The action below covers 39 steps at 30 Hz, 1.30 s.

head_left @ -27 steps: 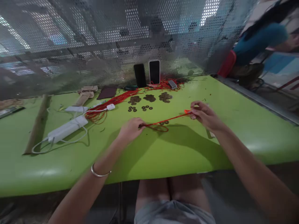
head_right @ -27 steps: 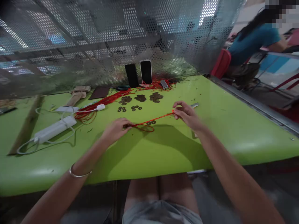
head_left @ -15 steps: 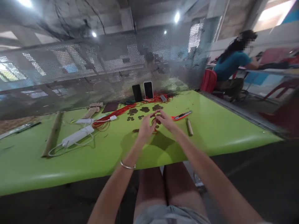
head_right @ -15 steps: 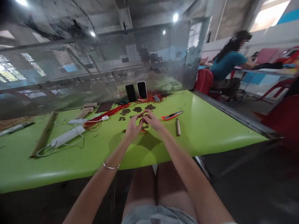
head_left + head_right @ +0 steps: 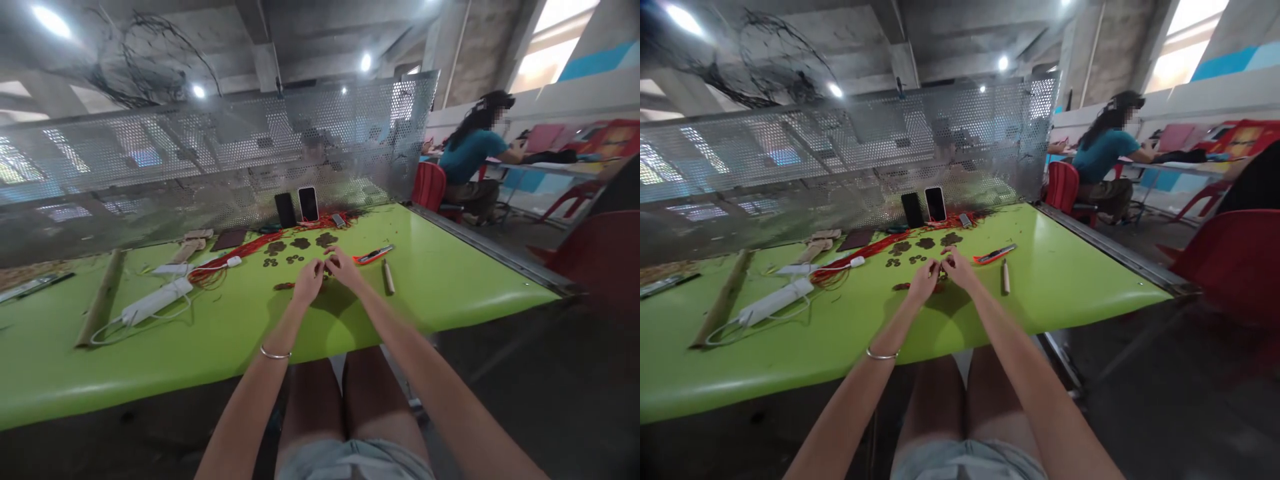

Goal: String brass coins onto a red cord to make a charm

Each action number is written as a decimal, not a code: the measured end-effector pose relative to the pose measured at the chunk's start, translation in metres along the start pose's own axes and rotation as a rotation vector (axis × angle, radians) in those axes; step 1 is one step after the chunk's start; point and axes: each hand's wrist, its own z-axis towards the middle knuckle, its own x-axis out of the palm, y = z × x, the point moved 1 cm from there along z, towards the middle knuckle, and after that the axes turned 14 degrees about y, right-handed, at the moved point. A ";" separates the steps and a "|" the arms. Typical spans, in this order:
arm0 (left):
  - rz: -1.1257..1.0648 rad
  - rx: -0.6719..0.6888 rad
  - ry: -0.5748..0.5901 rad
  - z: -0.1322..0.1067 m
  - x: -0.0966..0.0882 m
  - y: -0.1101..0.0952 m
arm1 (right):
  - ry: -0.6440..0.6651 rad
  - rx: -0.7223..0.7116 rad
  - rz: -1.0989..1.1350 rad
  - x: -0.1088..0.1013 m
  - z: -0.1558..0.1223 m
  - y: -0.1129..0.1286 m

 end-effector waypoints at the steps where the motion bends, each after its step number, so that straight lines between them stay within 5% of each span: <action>1: -0.025 -0.009 -0.008 0.001 -0.001 0.000 | 0.007 -0.006 -0.065 0.000 -0.001 0.000; 13: -0.320 -0.130 -0.114 0.015 -0.010 0.016 | 0.195 0.073 -0.659 -0.001 -0.005 -0.009; 39: -0.487 -0.135 -0.107 0.019 -0.004 0.022 | 0.300 0.120 -0.905 0.004 -0.004 0.014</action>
